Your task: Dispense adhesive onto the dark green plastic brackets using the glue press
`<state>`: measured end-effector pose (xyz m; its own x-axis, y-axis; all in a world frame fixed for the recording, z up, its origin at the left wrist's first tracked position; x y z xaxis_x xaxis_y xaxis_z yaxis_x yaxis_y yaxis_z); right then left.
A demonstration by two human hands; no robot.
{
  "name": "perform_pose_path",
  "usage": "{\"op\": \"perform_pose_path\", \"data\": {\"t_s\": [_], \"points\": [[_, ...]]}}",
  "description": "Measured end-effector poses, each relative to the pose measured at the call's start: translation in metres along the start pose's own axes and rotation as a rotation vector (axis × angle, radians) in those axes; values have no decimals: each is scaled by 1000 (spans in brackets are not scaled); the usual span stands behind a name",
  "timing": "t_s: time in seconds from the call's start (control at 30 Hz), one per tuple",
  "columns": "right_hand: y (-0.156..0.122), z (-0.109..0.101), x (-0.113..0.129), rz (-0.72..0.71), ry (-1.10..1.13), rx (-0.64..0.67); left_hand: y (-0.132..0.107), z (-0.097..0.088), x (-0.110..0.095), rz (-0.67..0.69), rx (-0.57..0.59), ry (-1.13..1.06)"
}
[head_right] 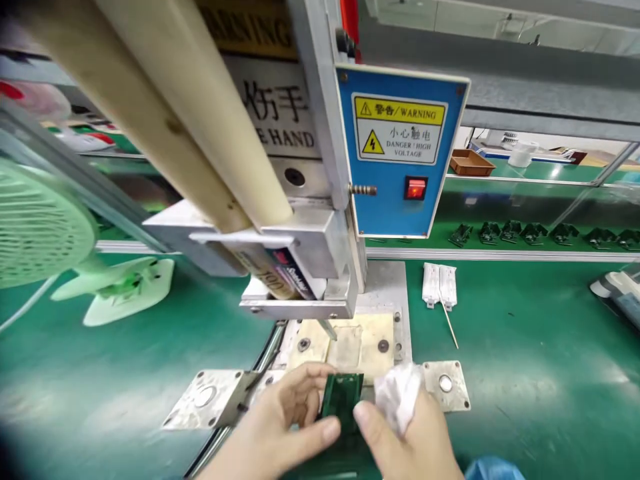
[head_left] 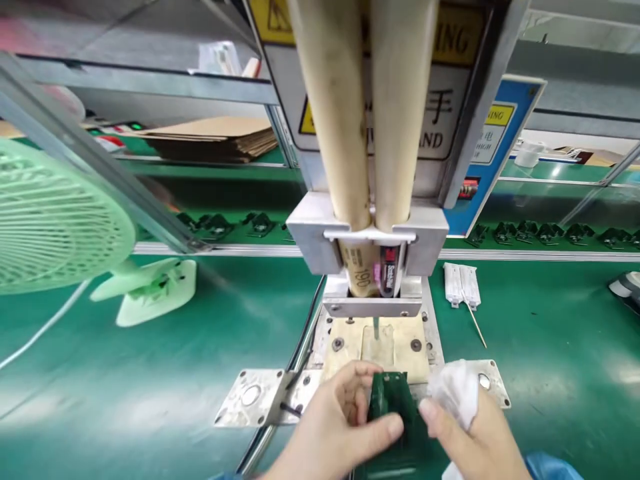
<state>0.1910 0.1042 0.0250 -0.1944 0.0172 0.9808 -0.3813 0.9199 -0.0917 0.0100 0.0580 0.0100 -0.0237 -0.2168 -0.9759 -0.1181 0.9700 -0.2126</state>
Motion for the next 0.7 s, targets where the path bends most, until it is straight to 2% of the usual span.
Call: {"op": "perform_pose_path", "data": {"t_s": [0.07,0.13,0.3,0.43,0.53,0.6,0.7], "points": [[-2,-11,0,23,9,-102,10,-9,-7,-129,40,-131],[-5,-22,-2,47,11,-179,21,-17,-16,-183,37,-198],[-13,-43,-13,137,47,-360,46,-34,-21,-120,-68,-127],[-18,-58,-24,256,19,-473,57,-40,-11,20,-104,66],[-20,-66,-30,290,1,-507,59,-39,-8,133,-53,215],[-18,-69,-34,292,-14,-515,58,-36,-11,216,-13,373],[-11,-73,-41,252,-134,-572,52,-41,-18,278,-38,694]]}}
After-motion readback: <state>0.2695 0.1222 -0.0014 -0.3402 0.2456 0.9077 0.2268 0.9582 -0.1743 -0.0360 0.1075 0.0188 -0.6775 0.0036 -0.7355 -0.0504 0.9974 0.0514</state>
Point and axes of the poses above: each hand's wrist, its own y-axis towards the middle knuckle, its own z-axis out of the palm, x = y × z, the point moved 3 cm from there along y, towards the middle knuckle, and after that the axes turned 5 degrees about z, right-handed, at the moved point
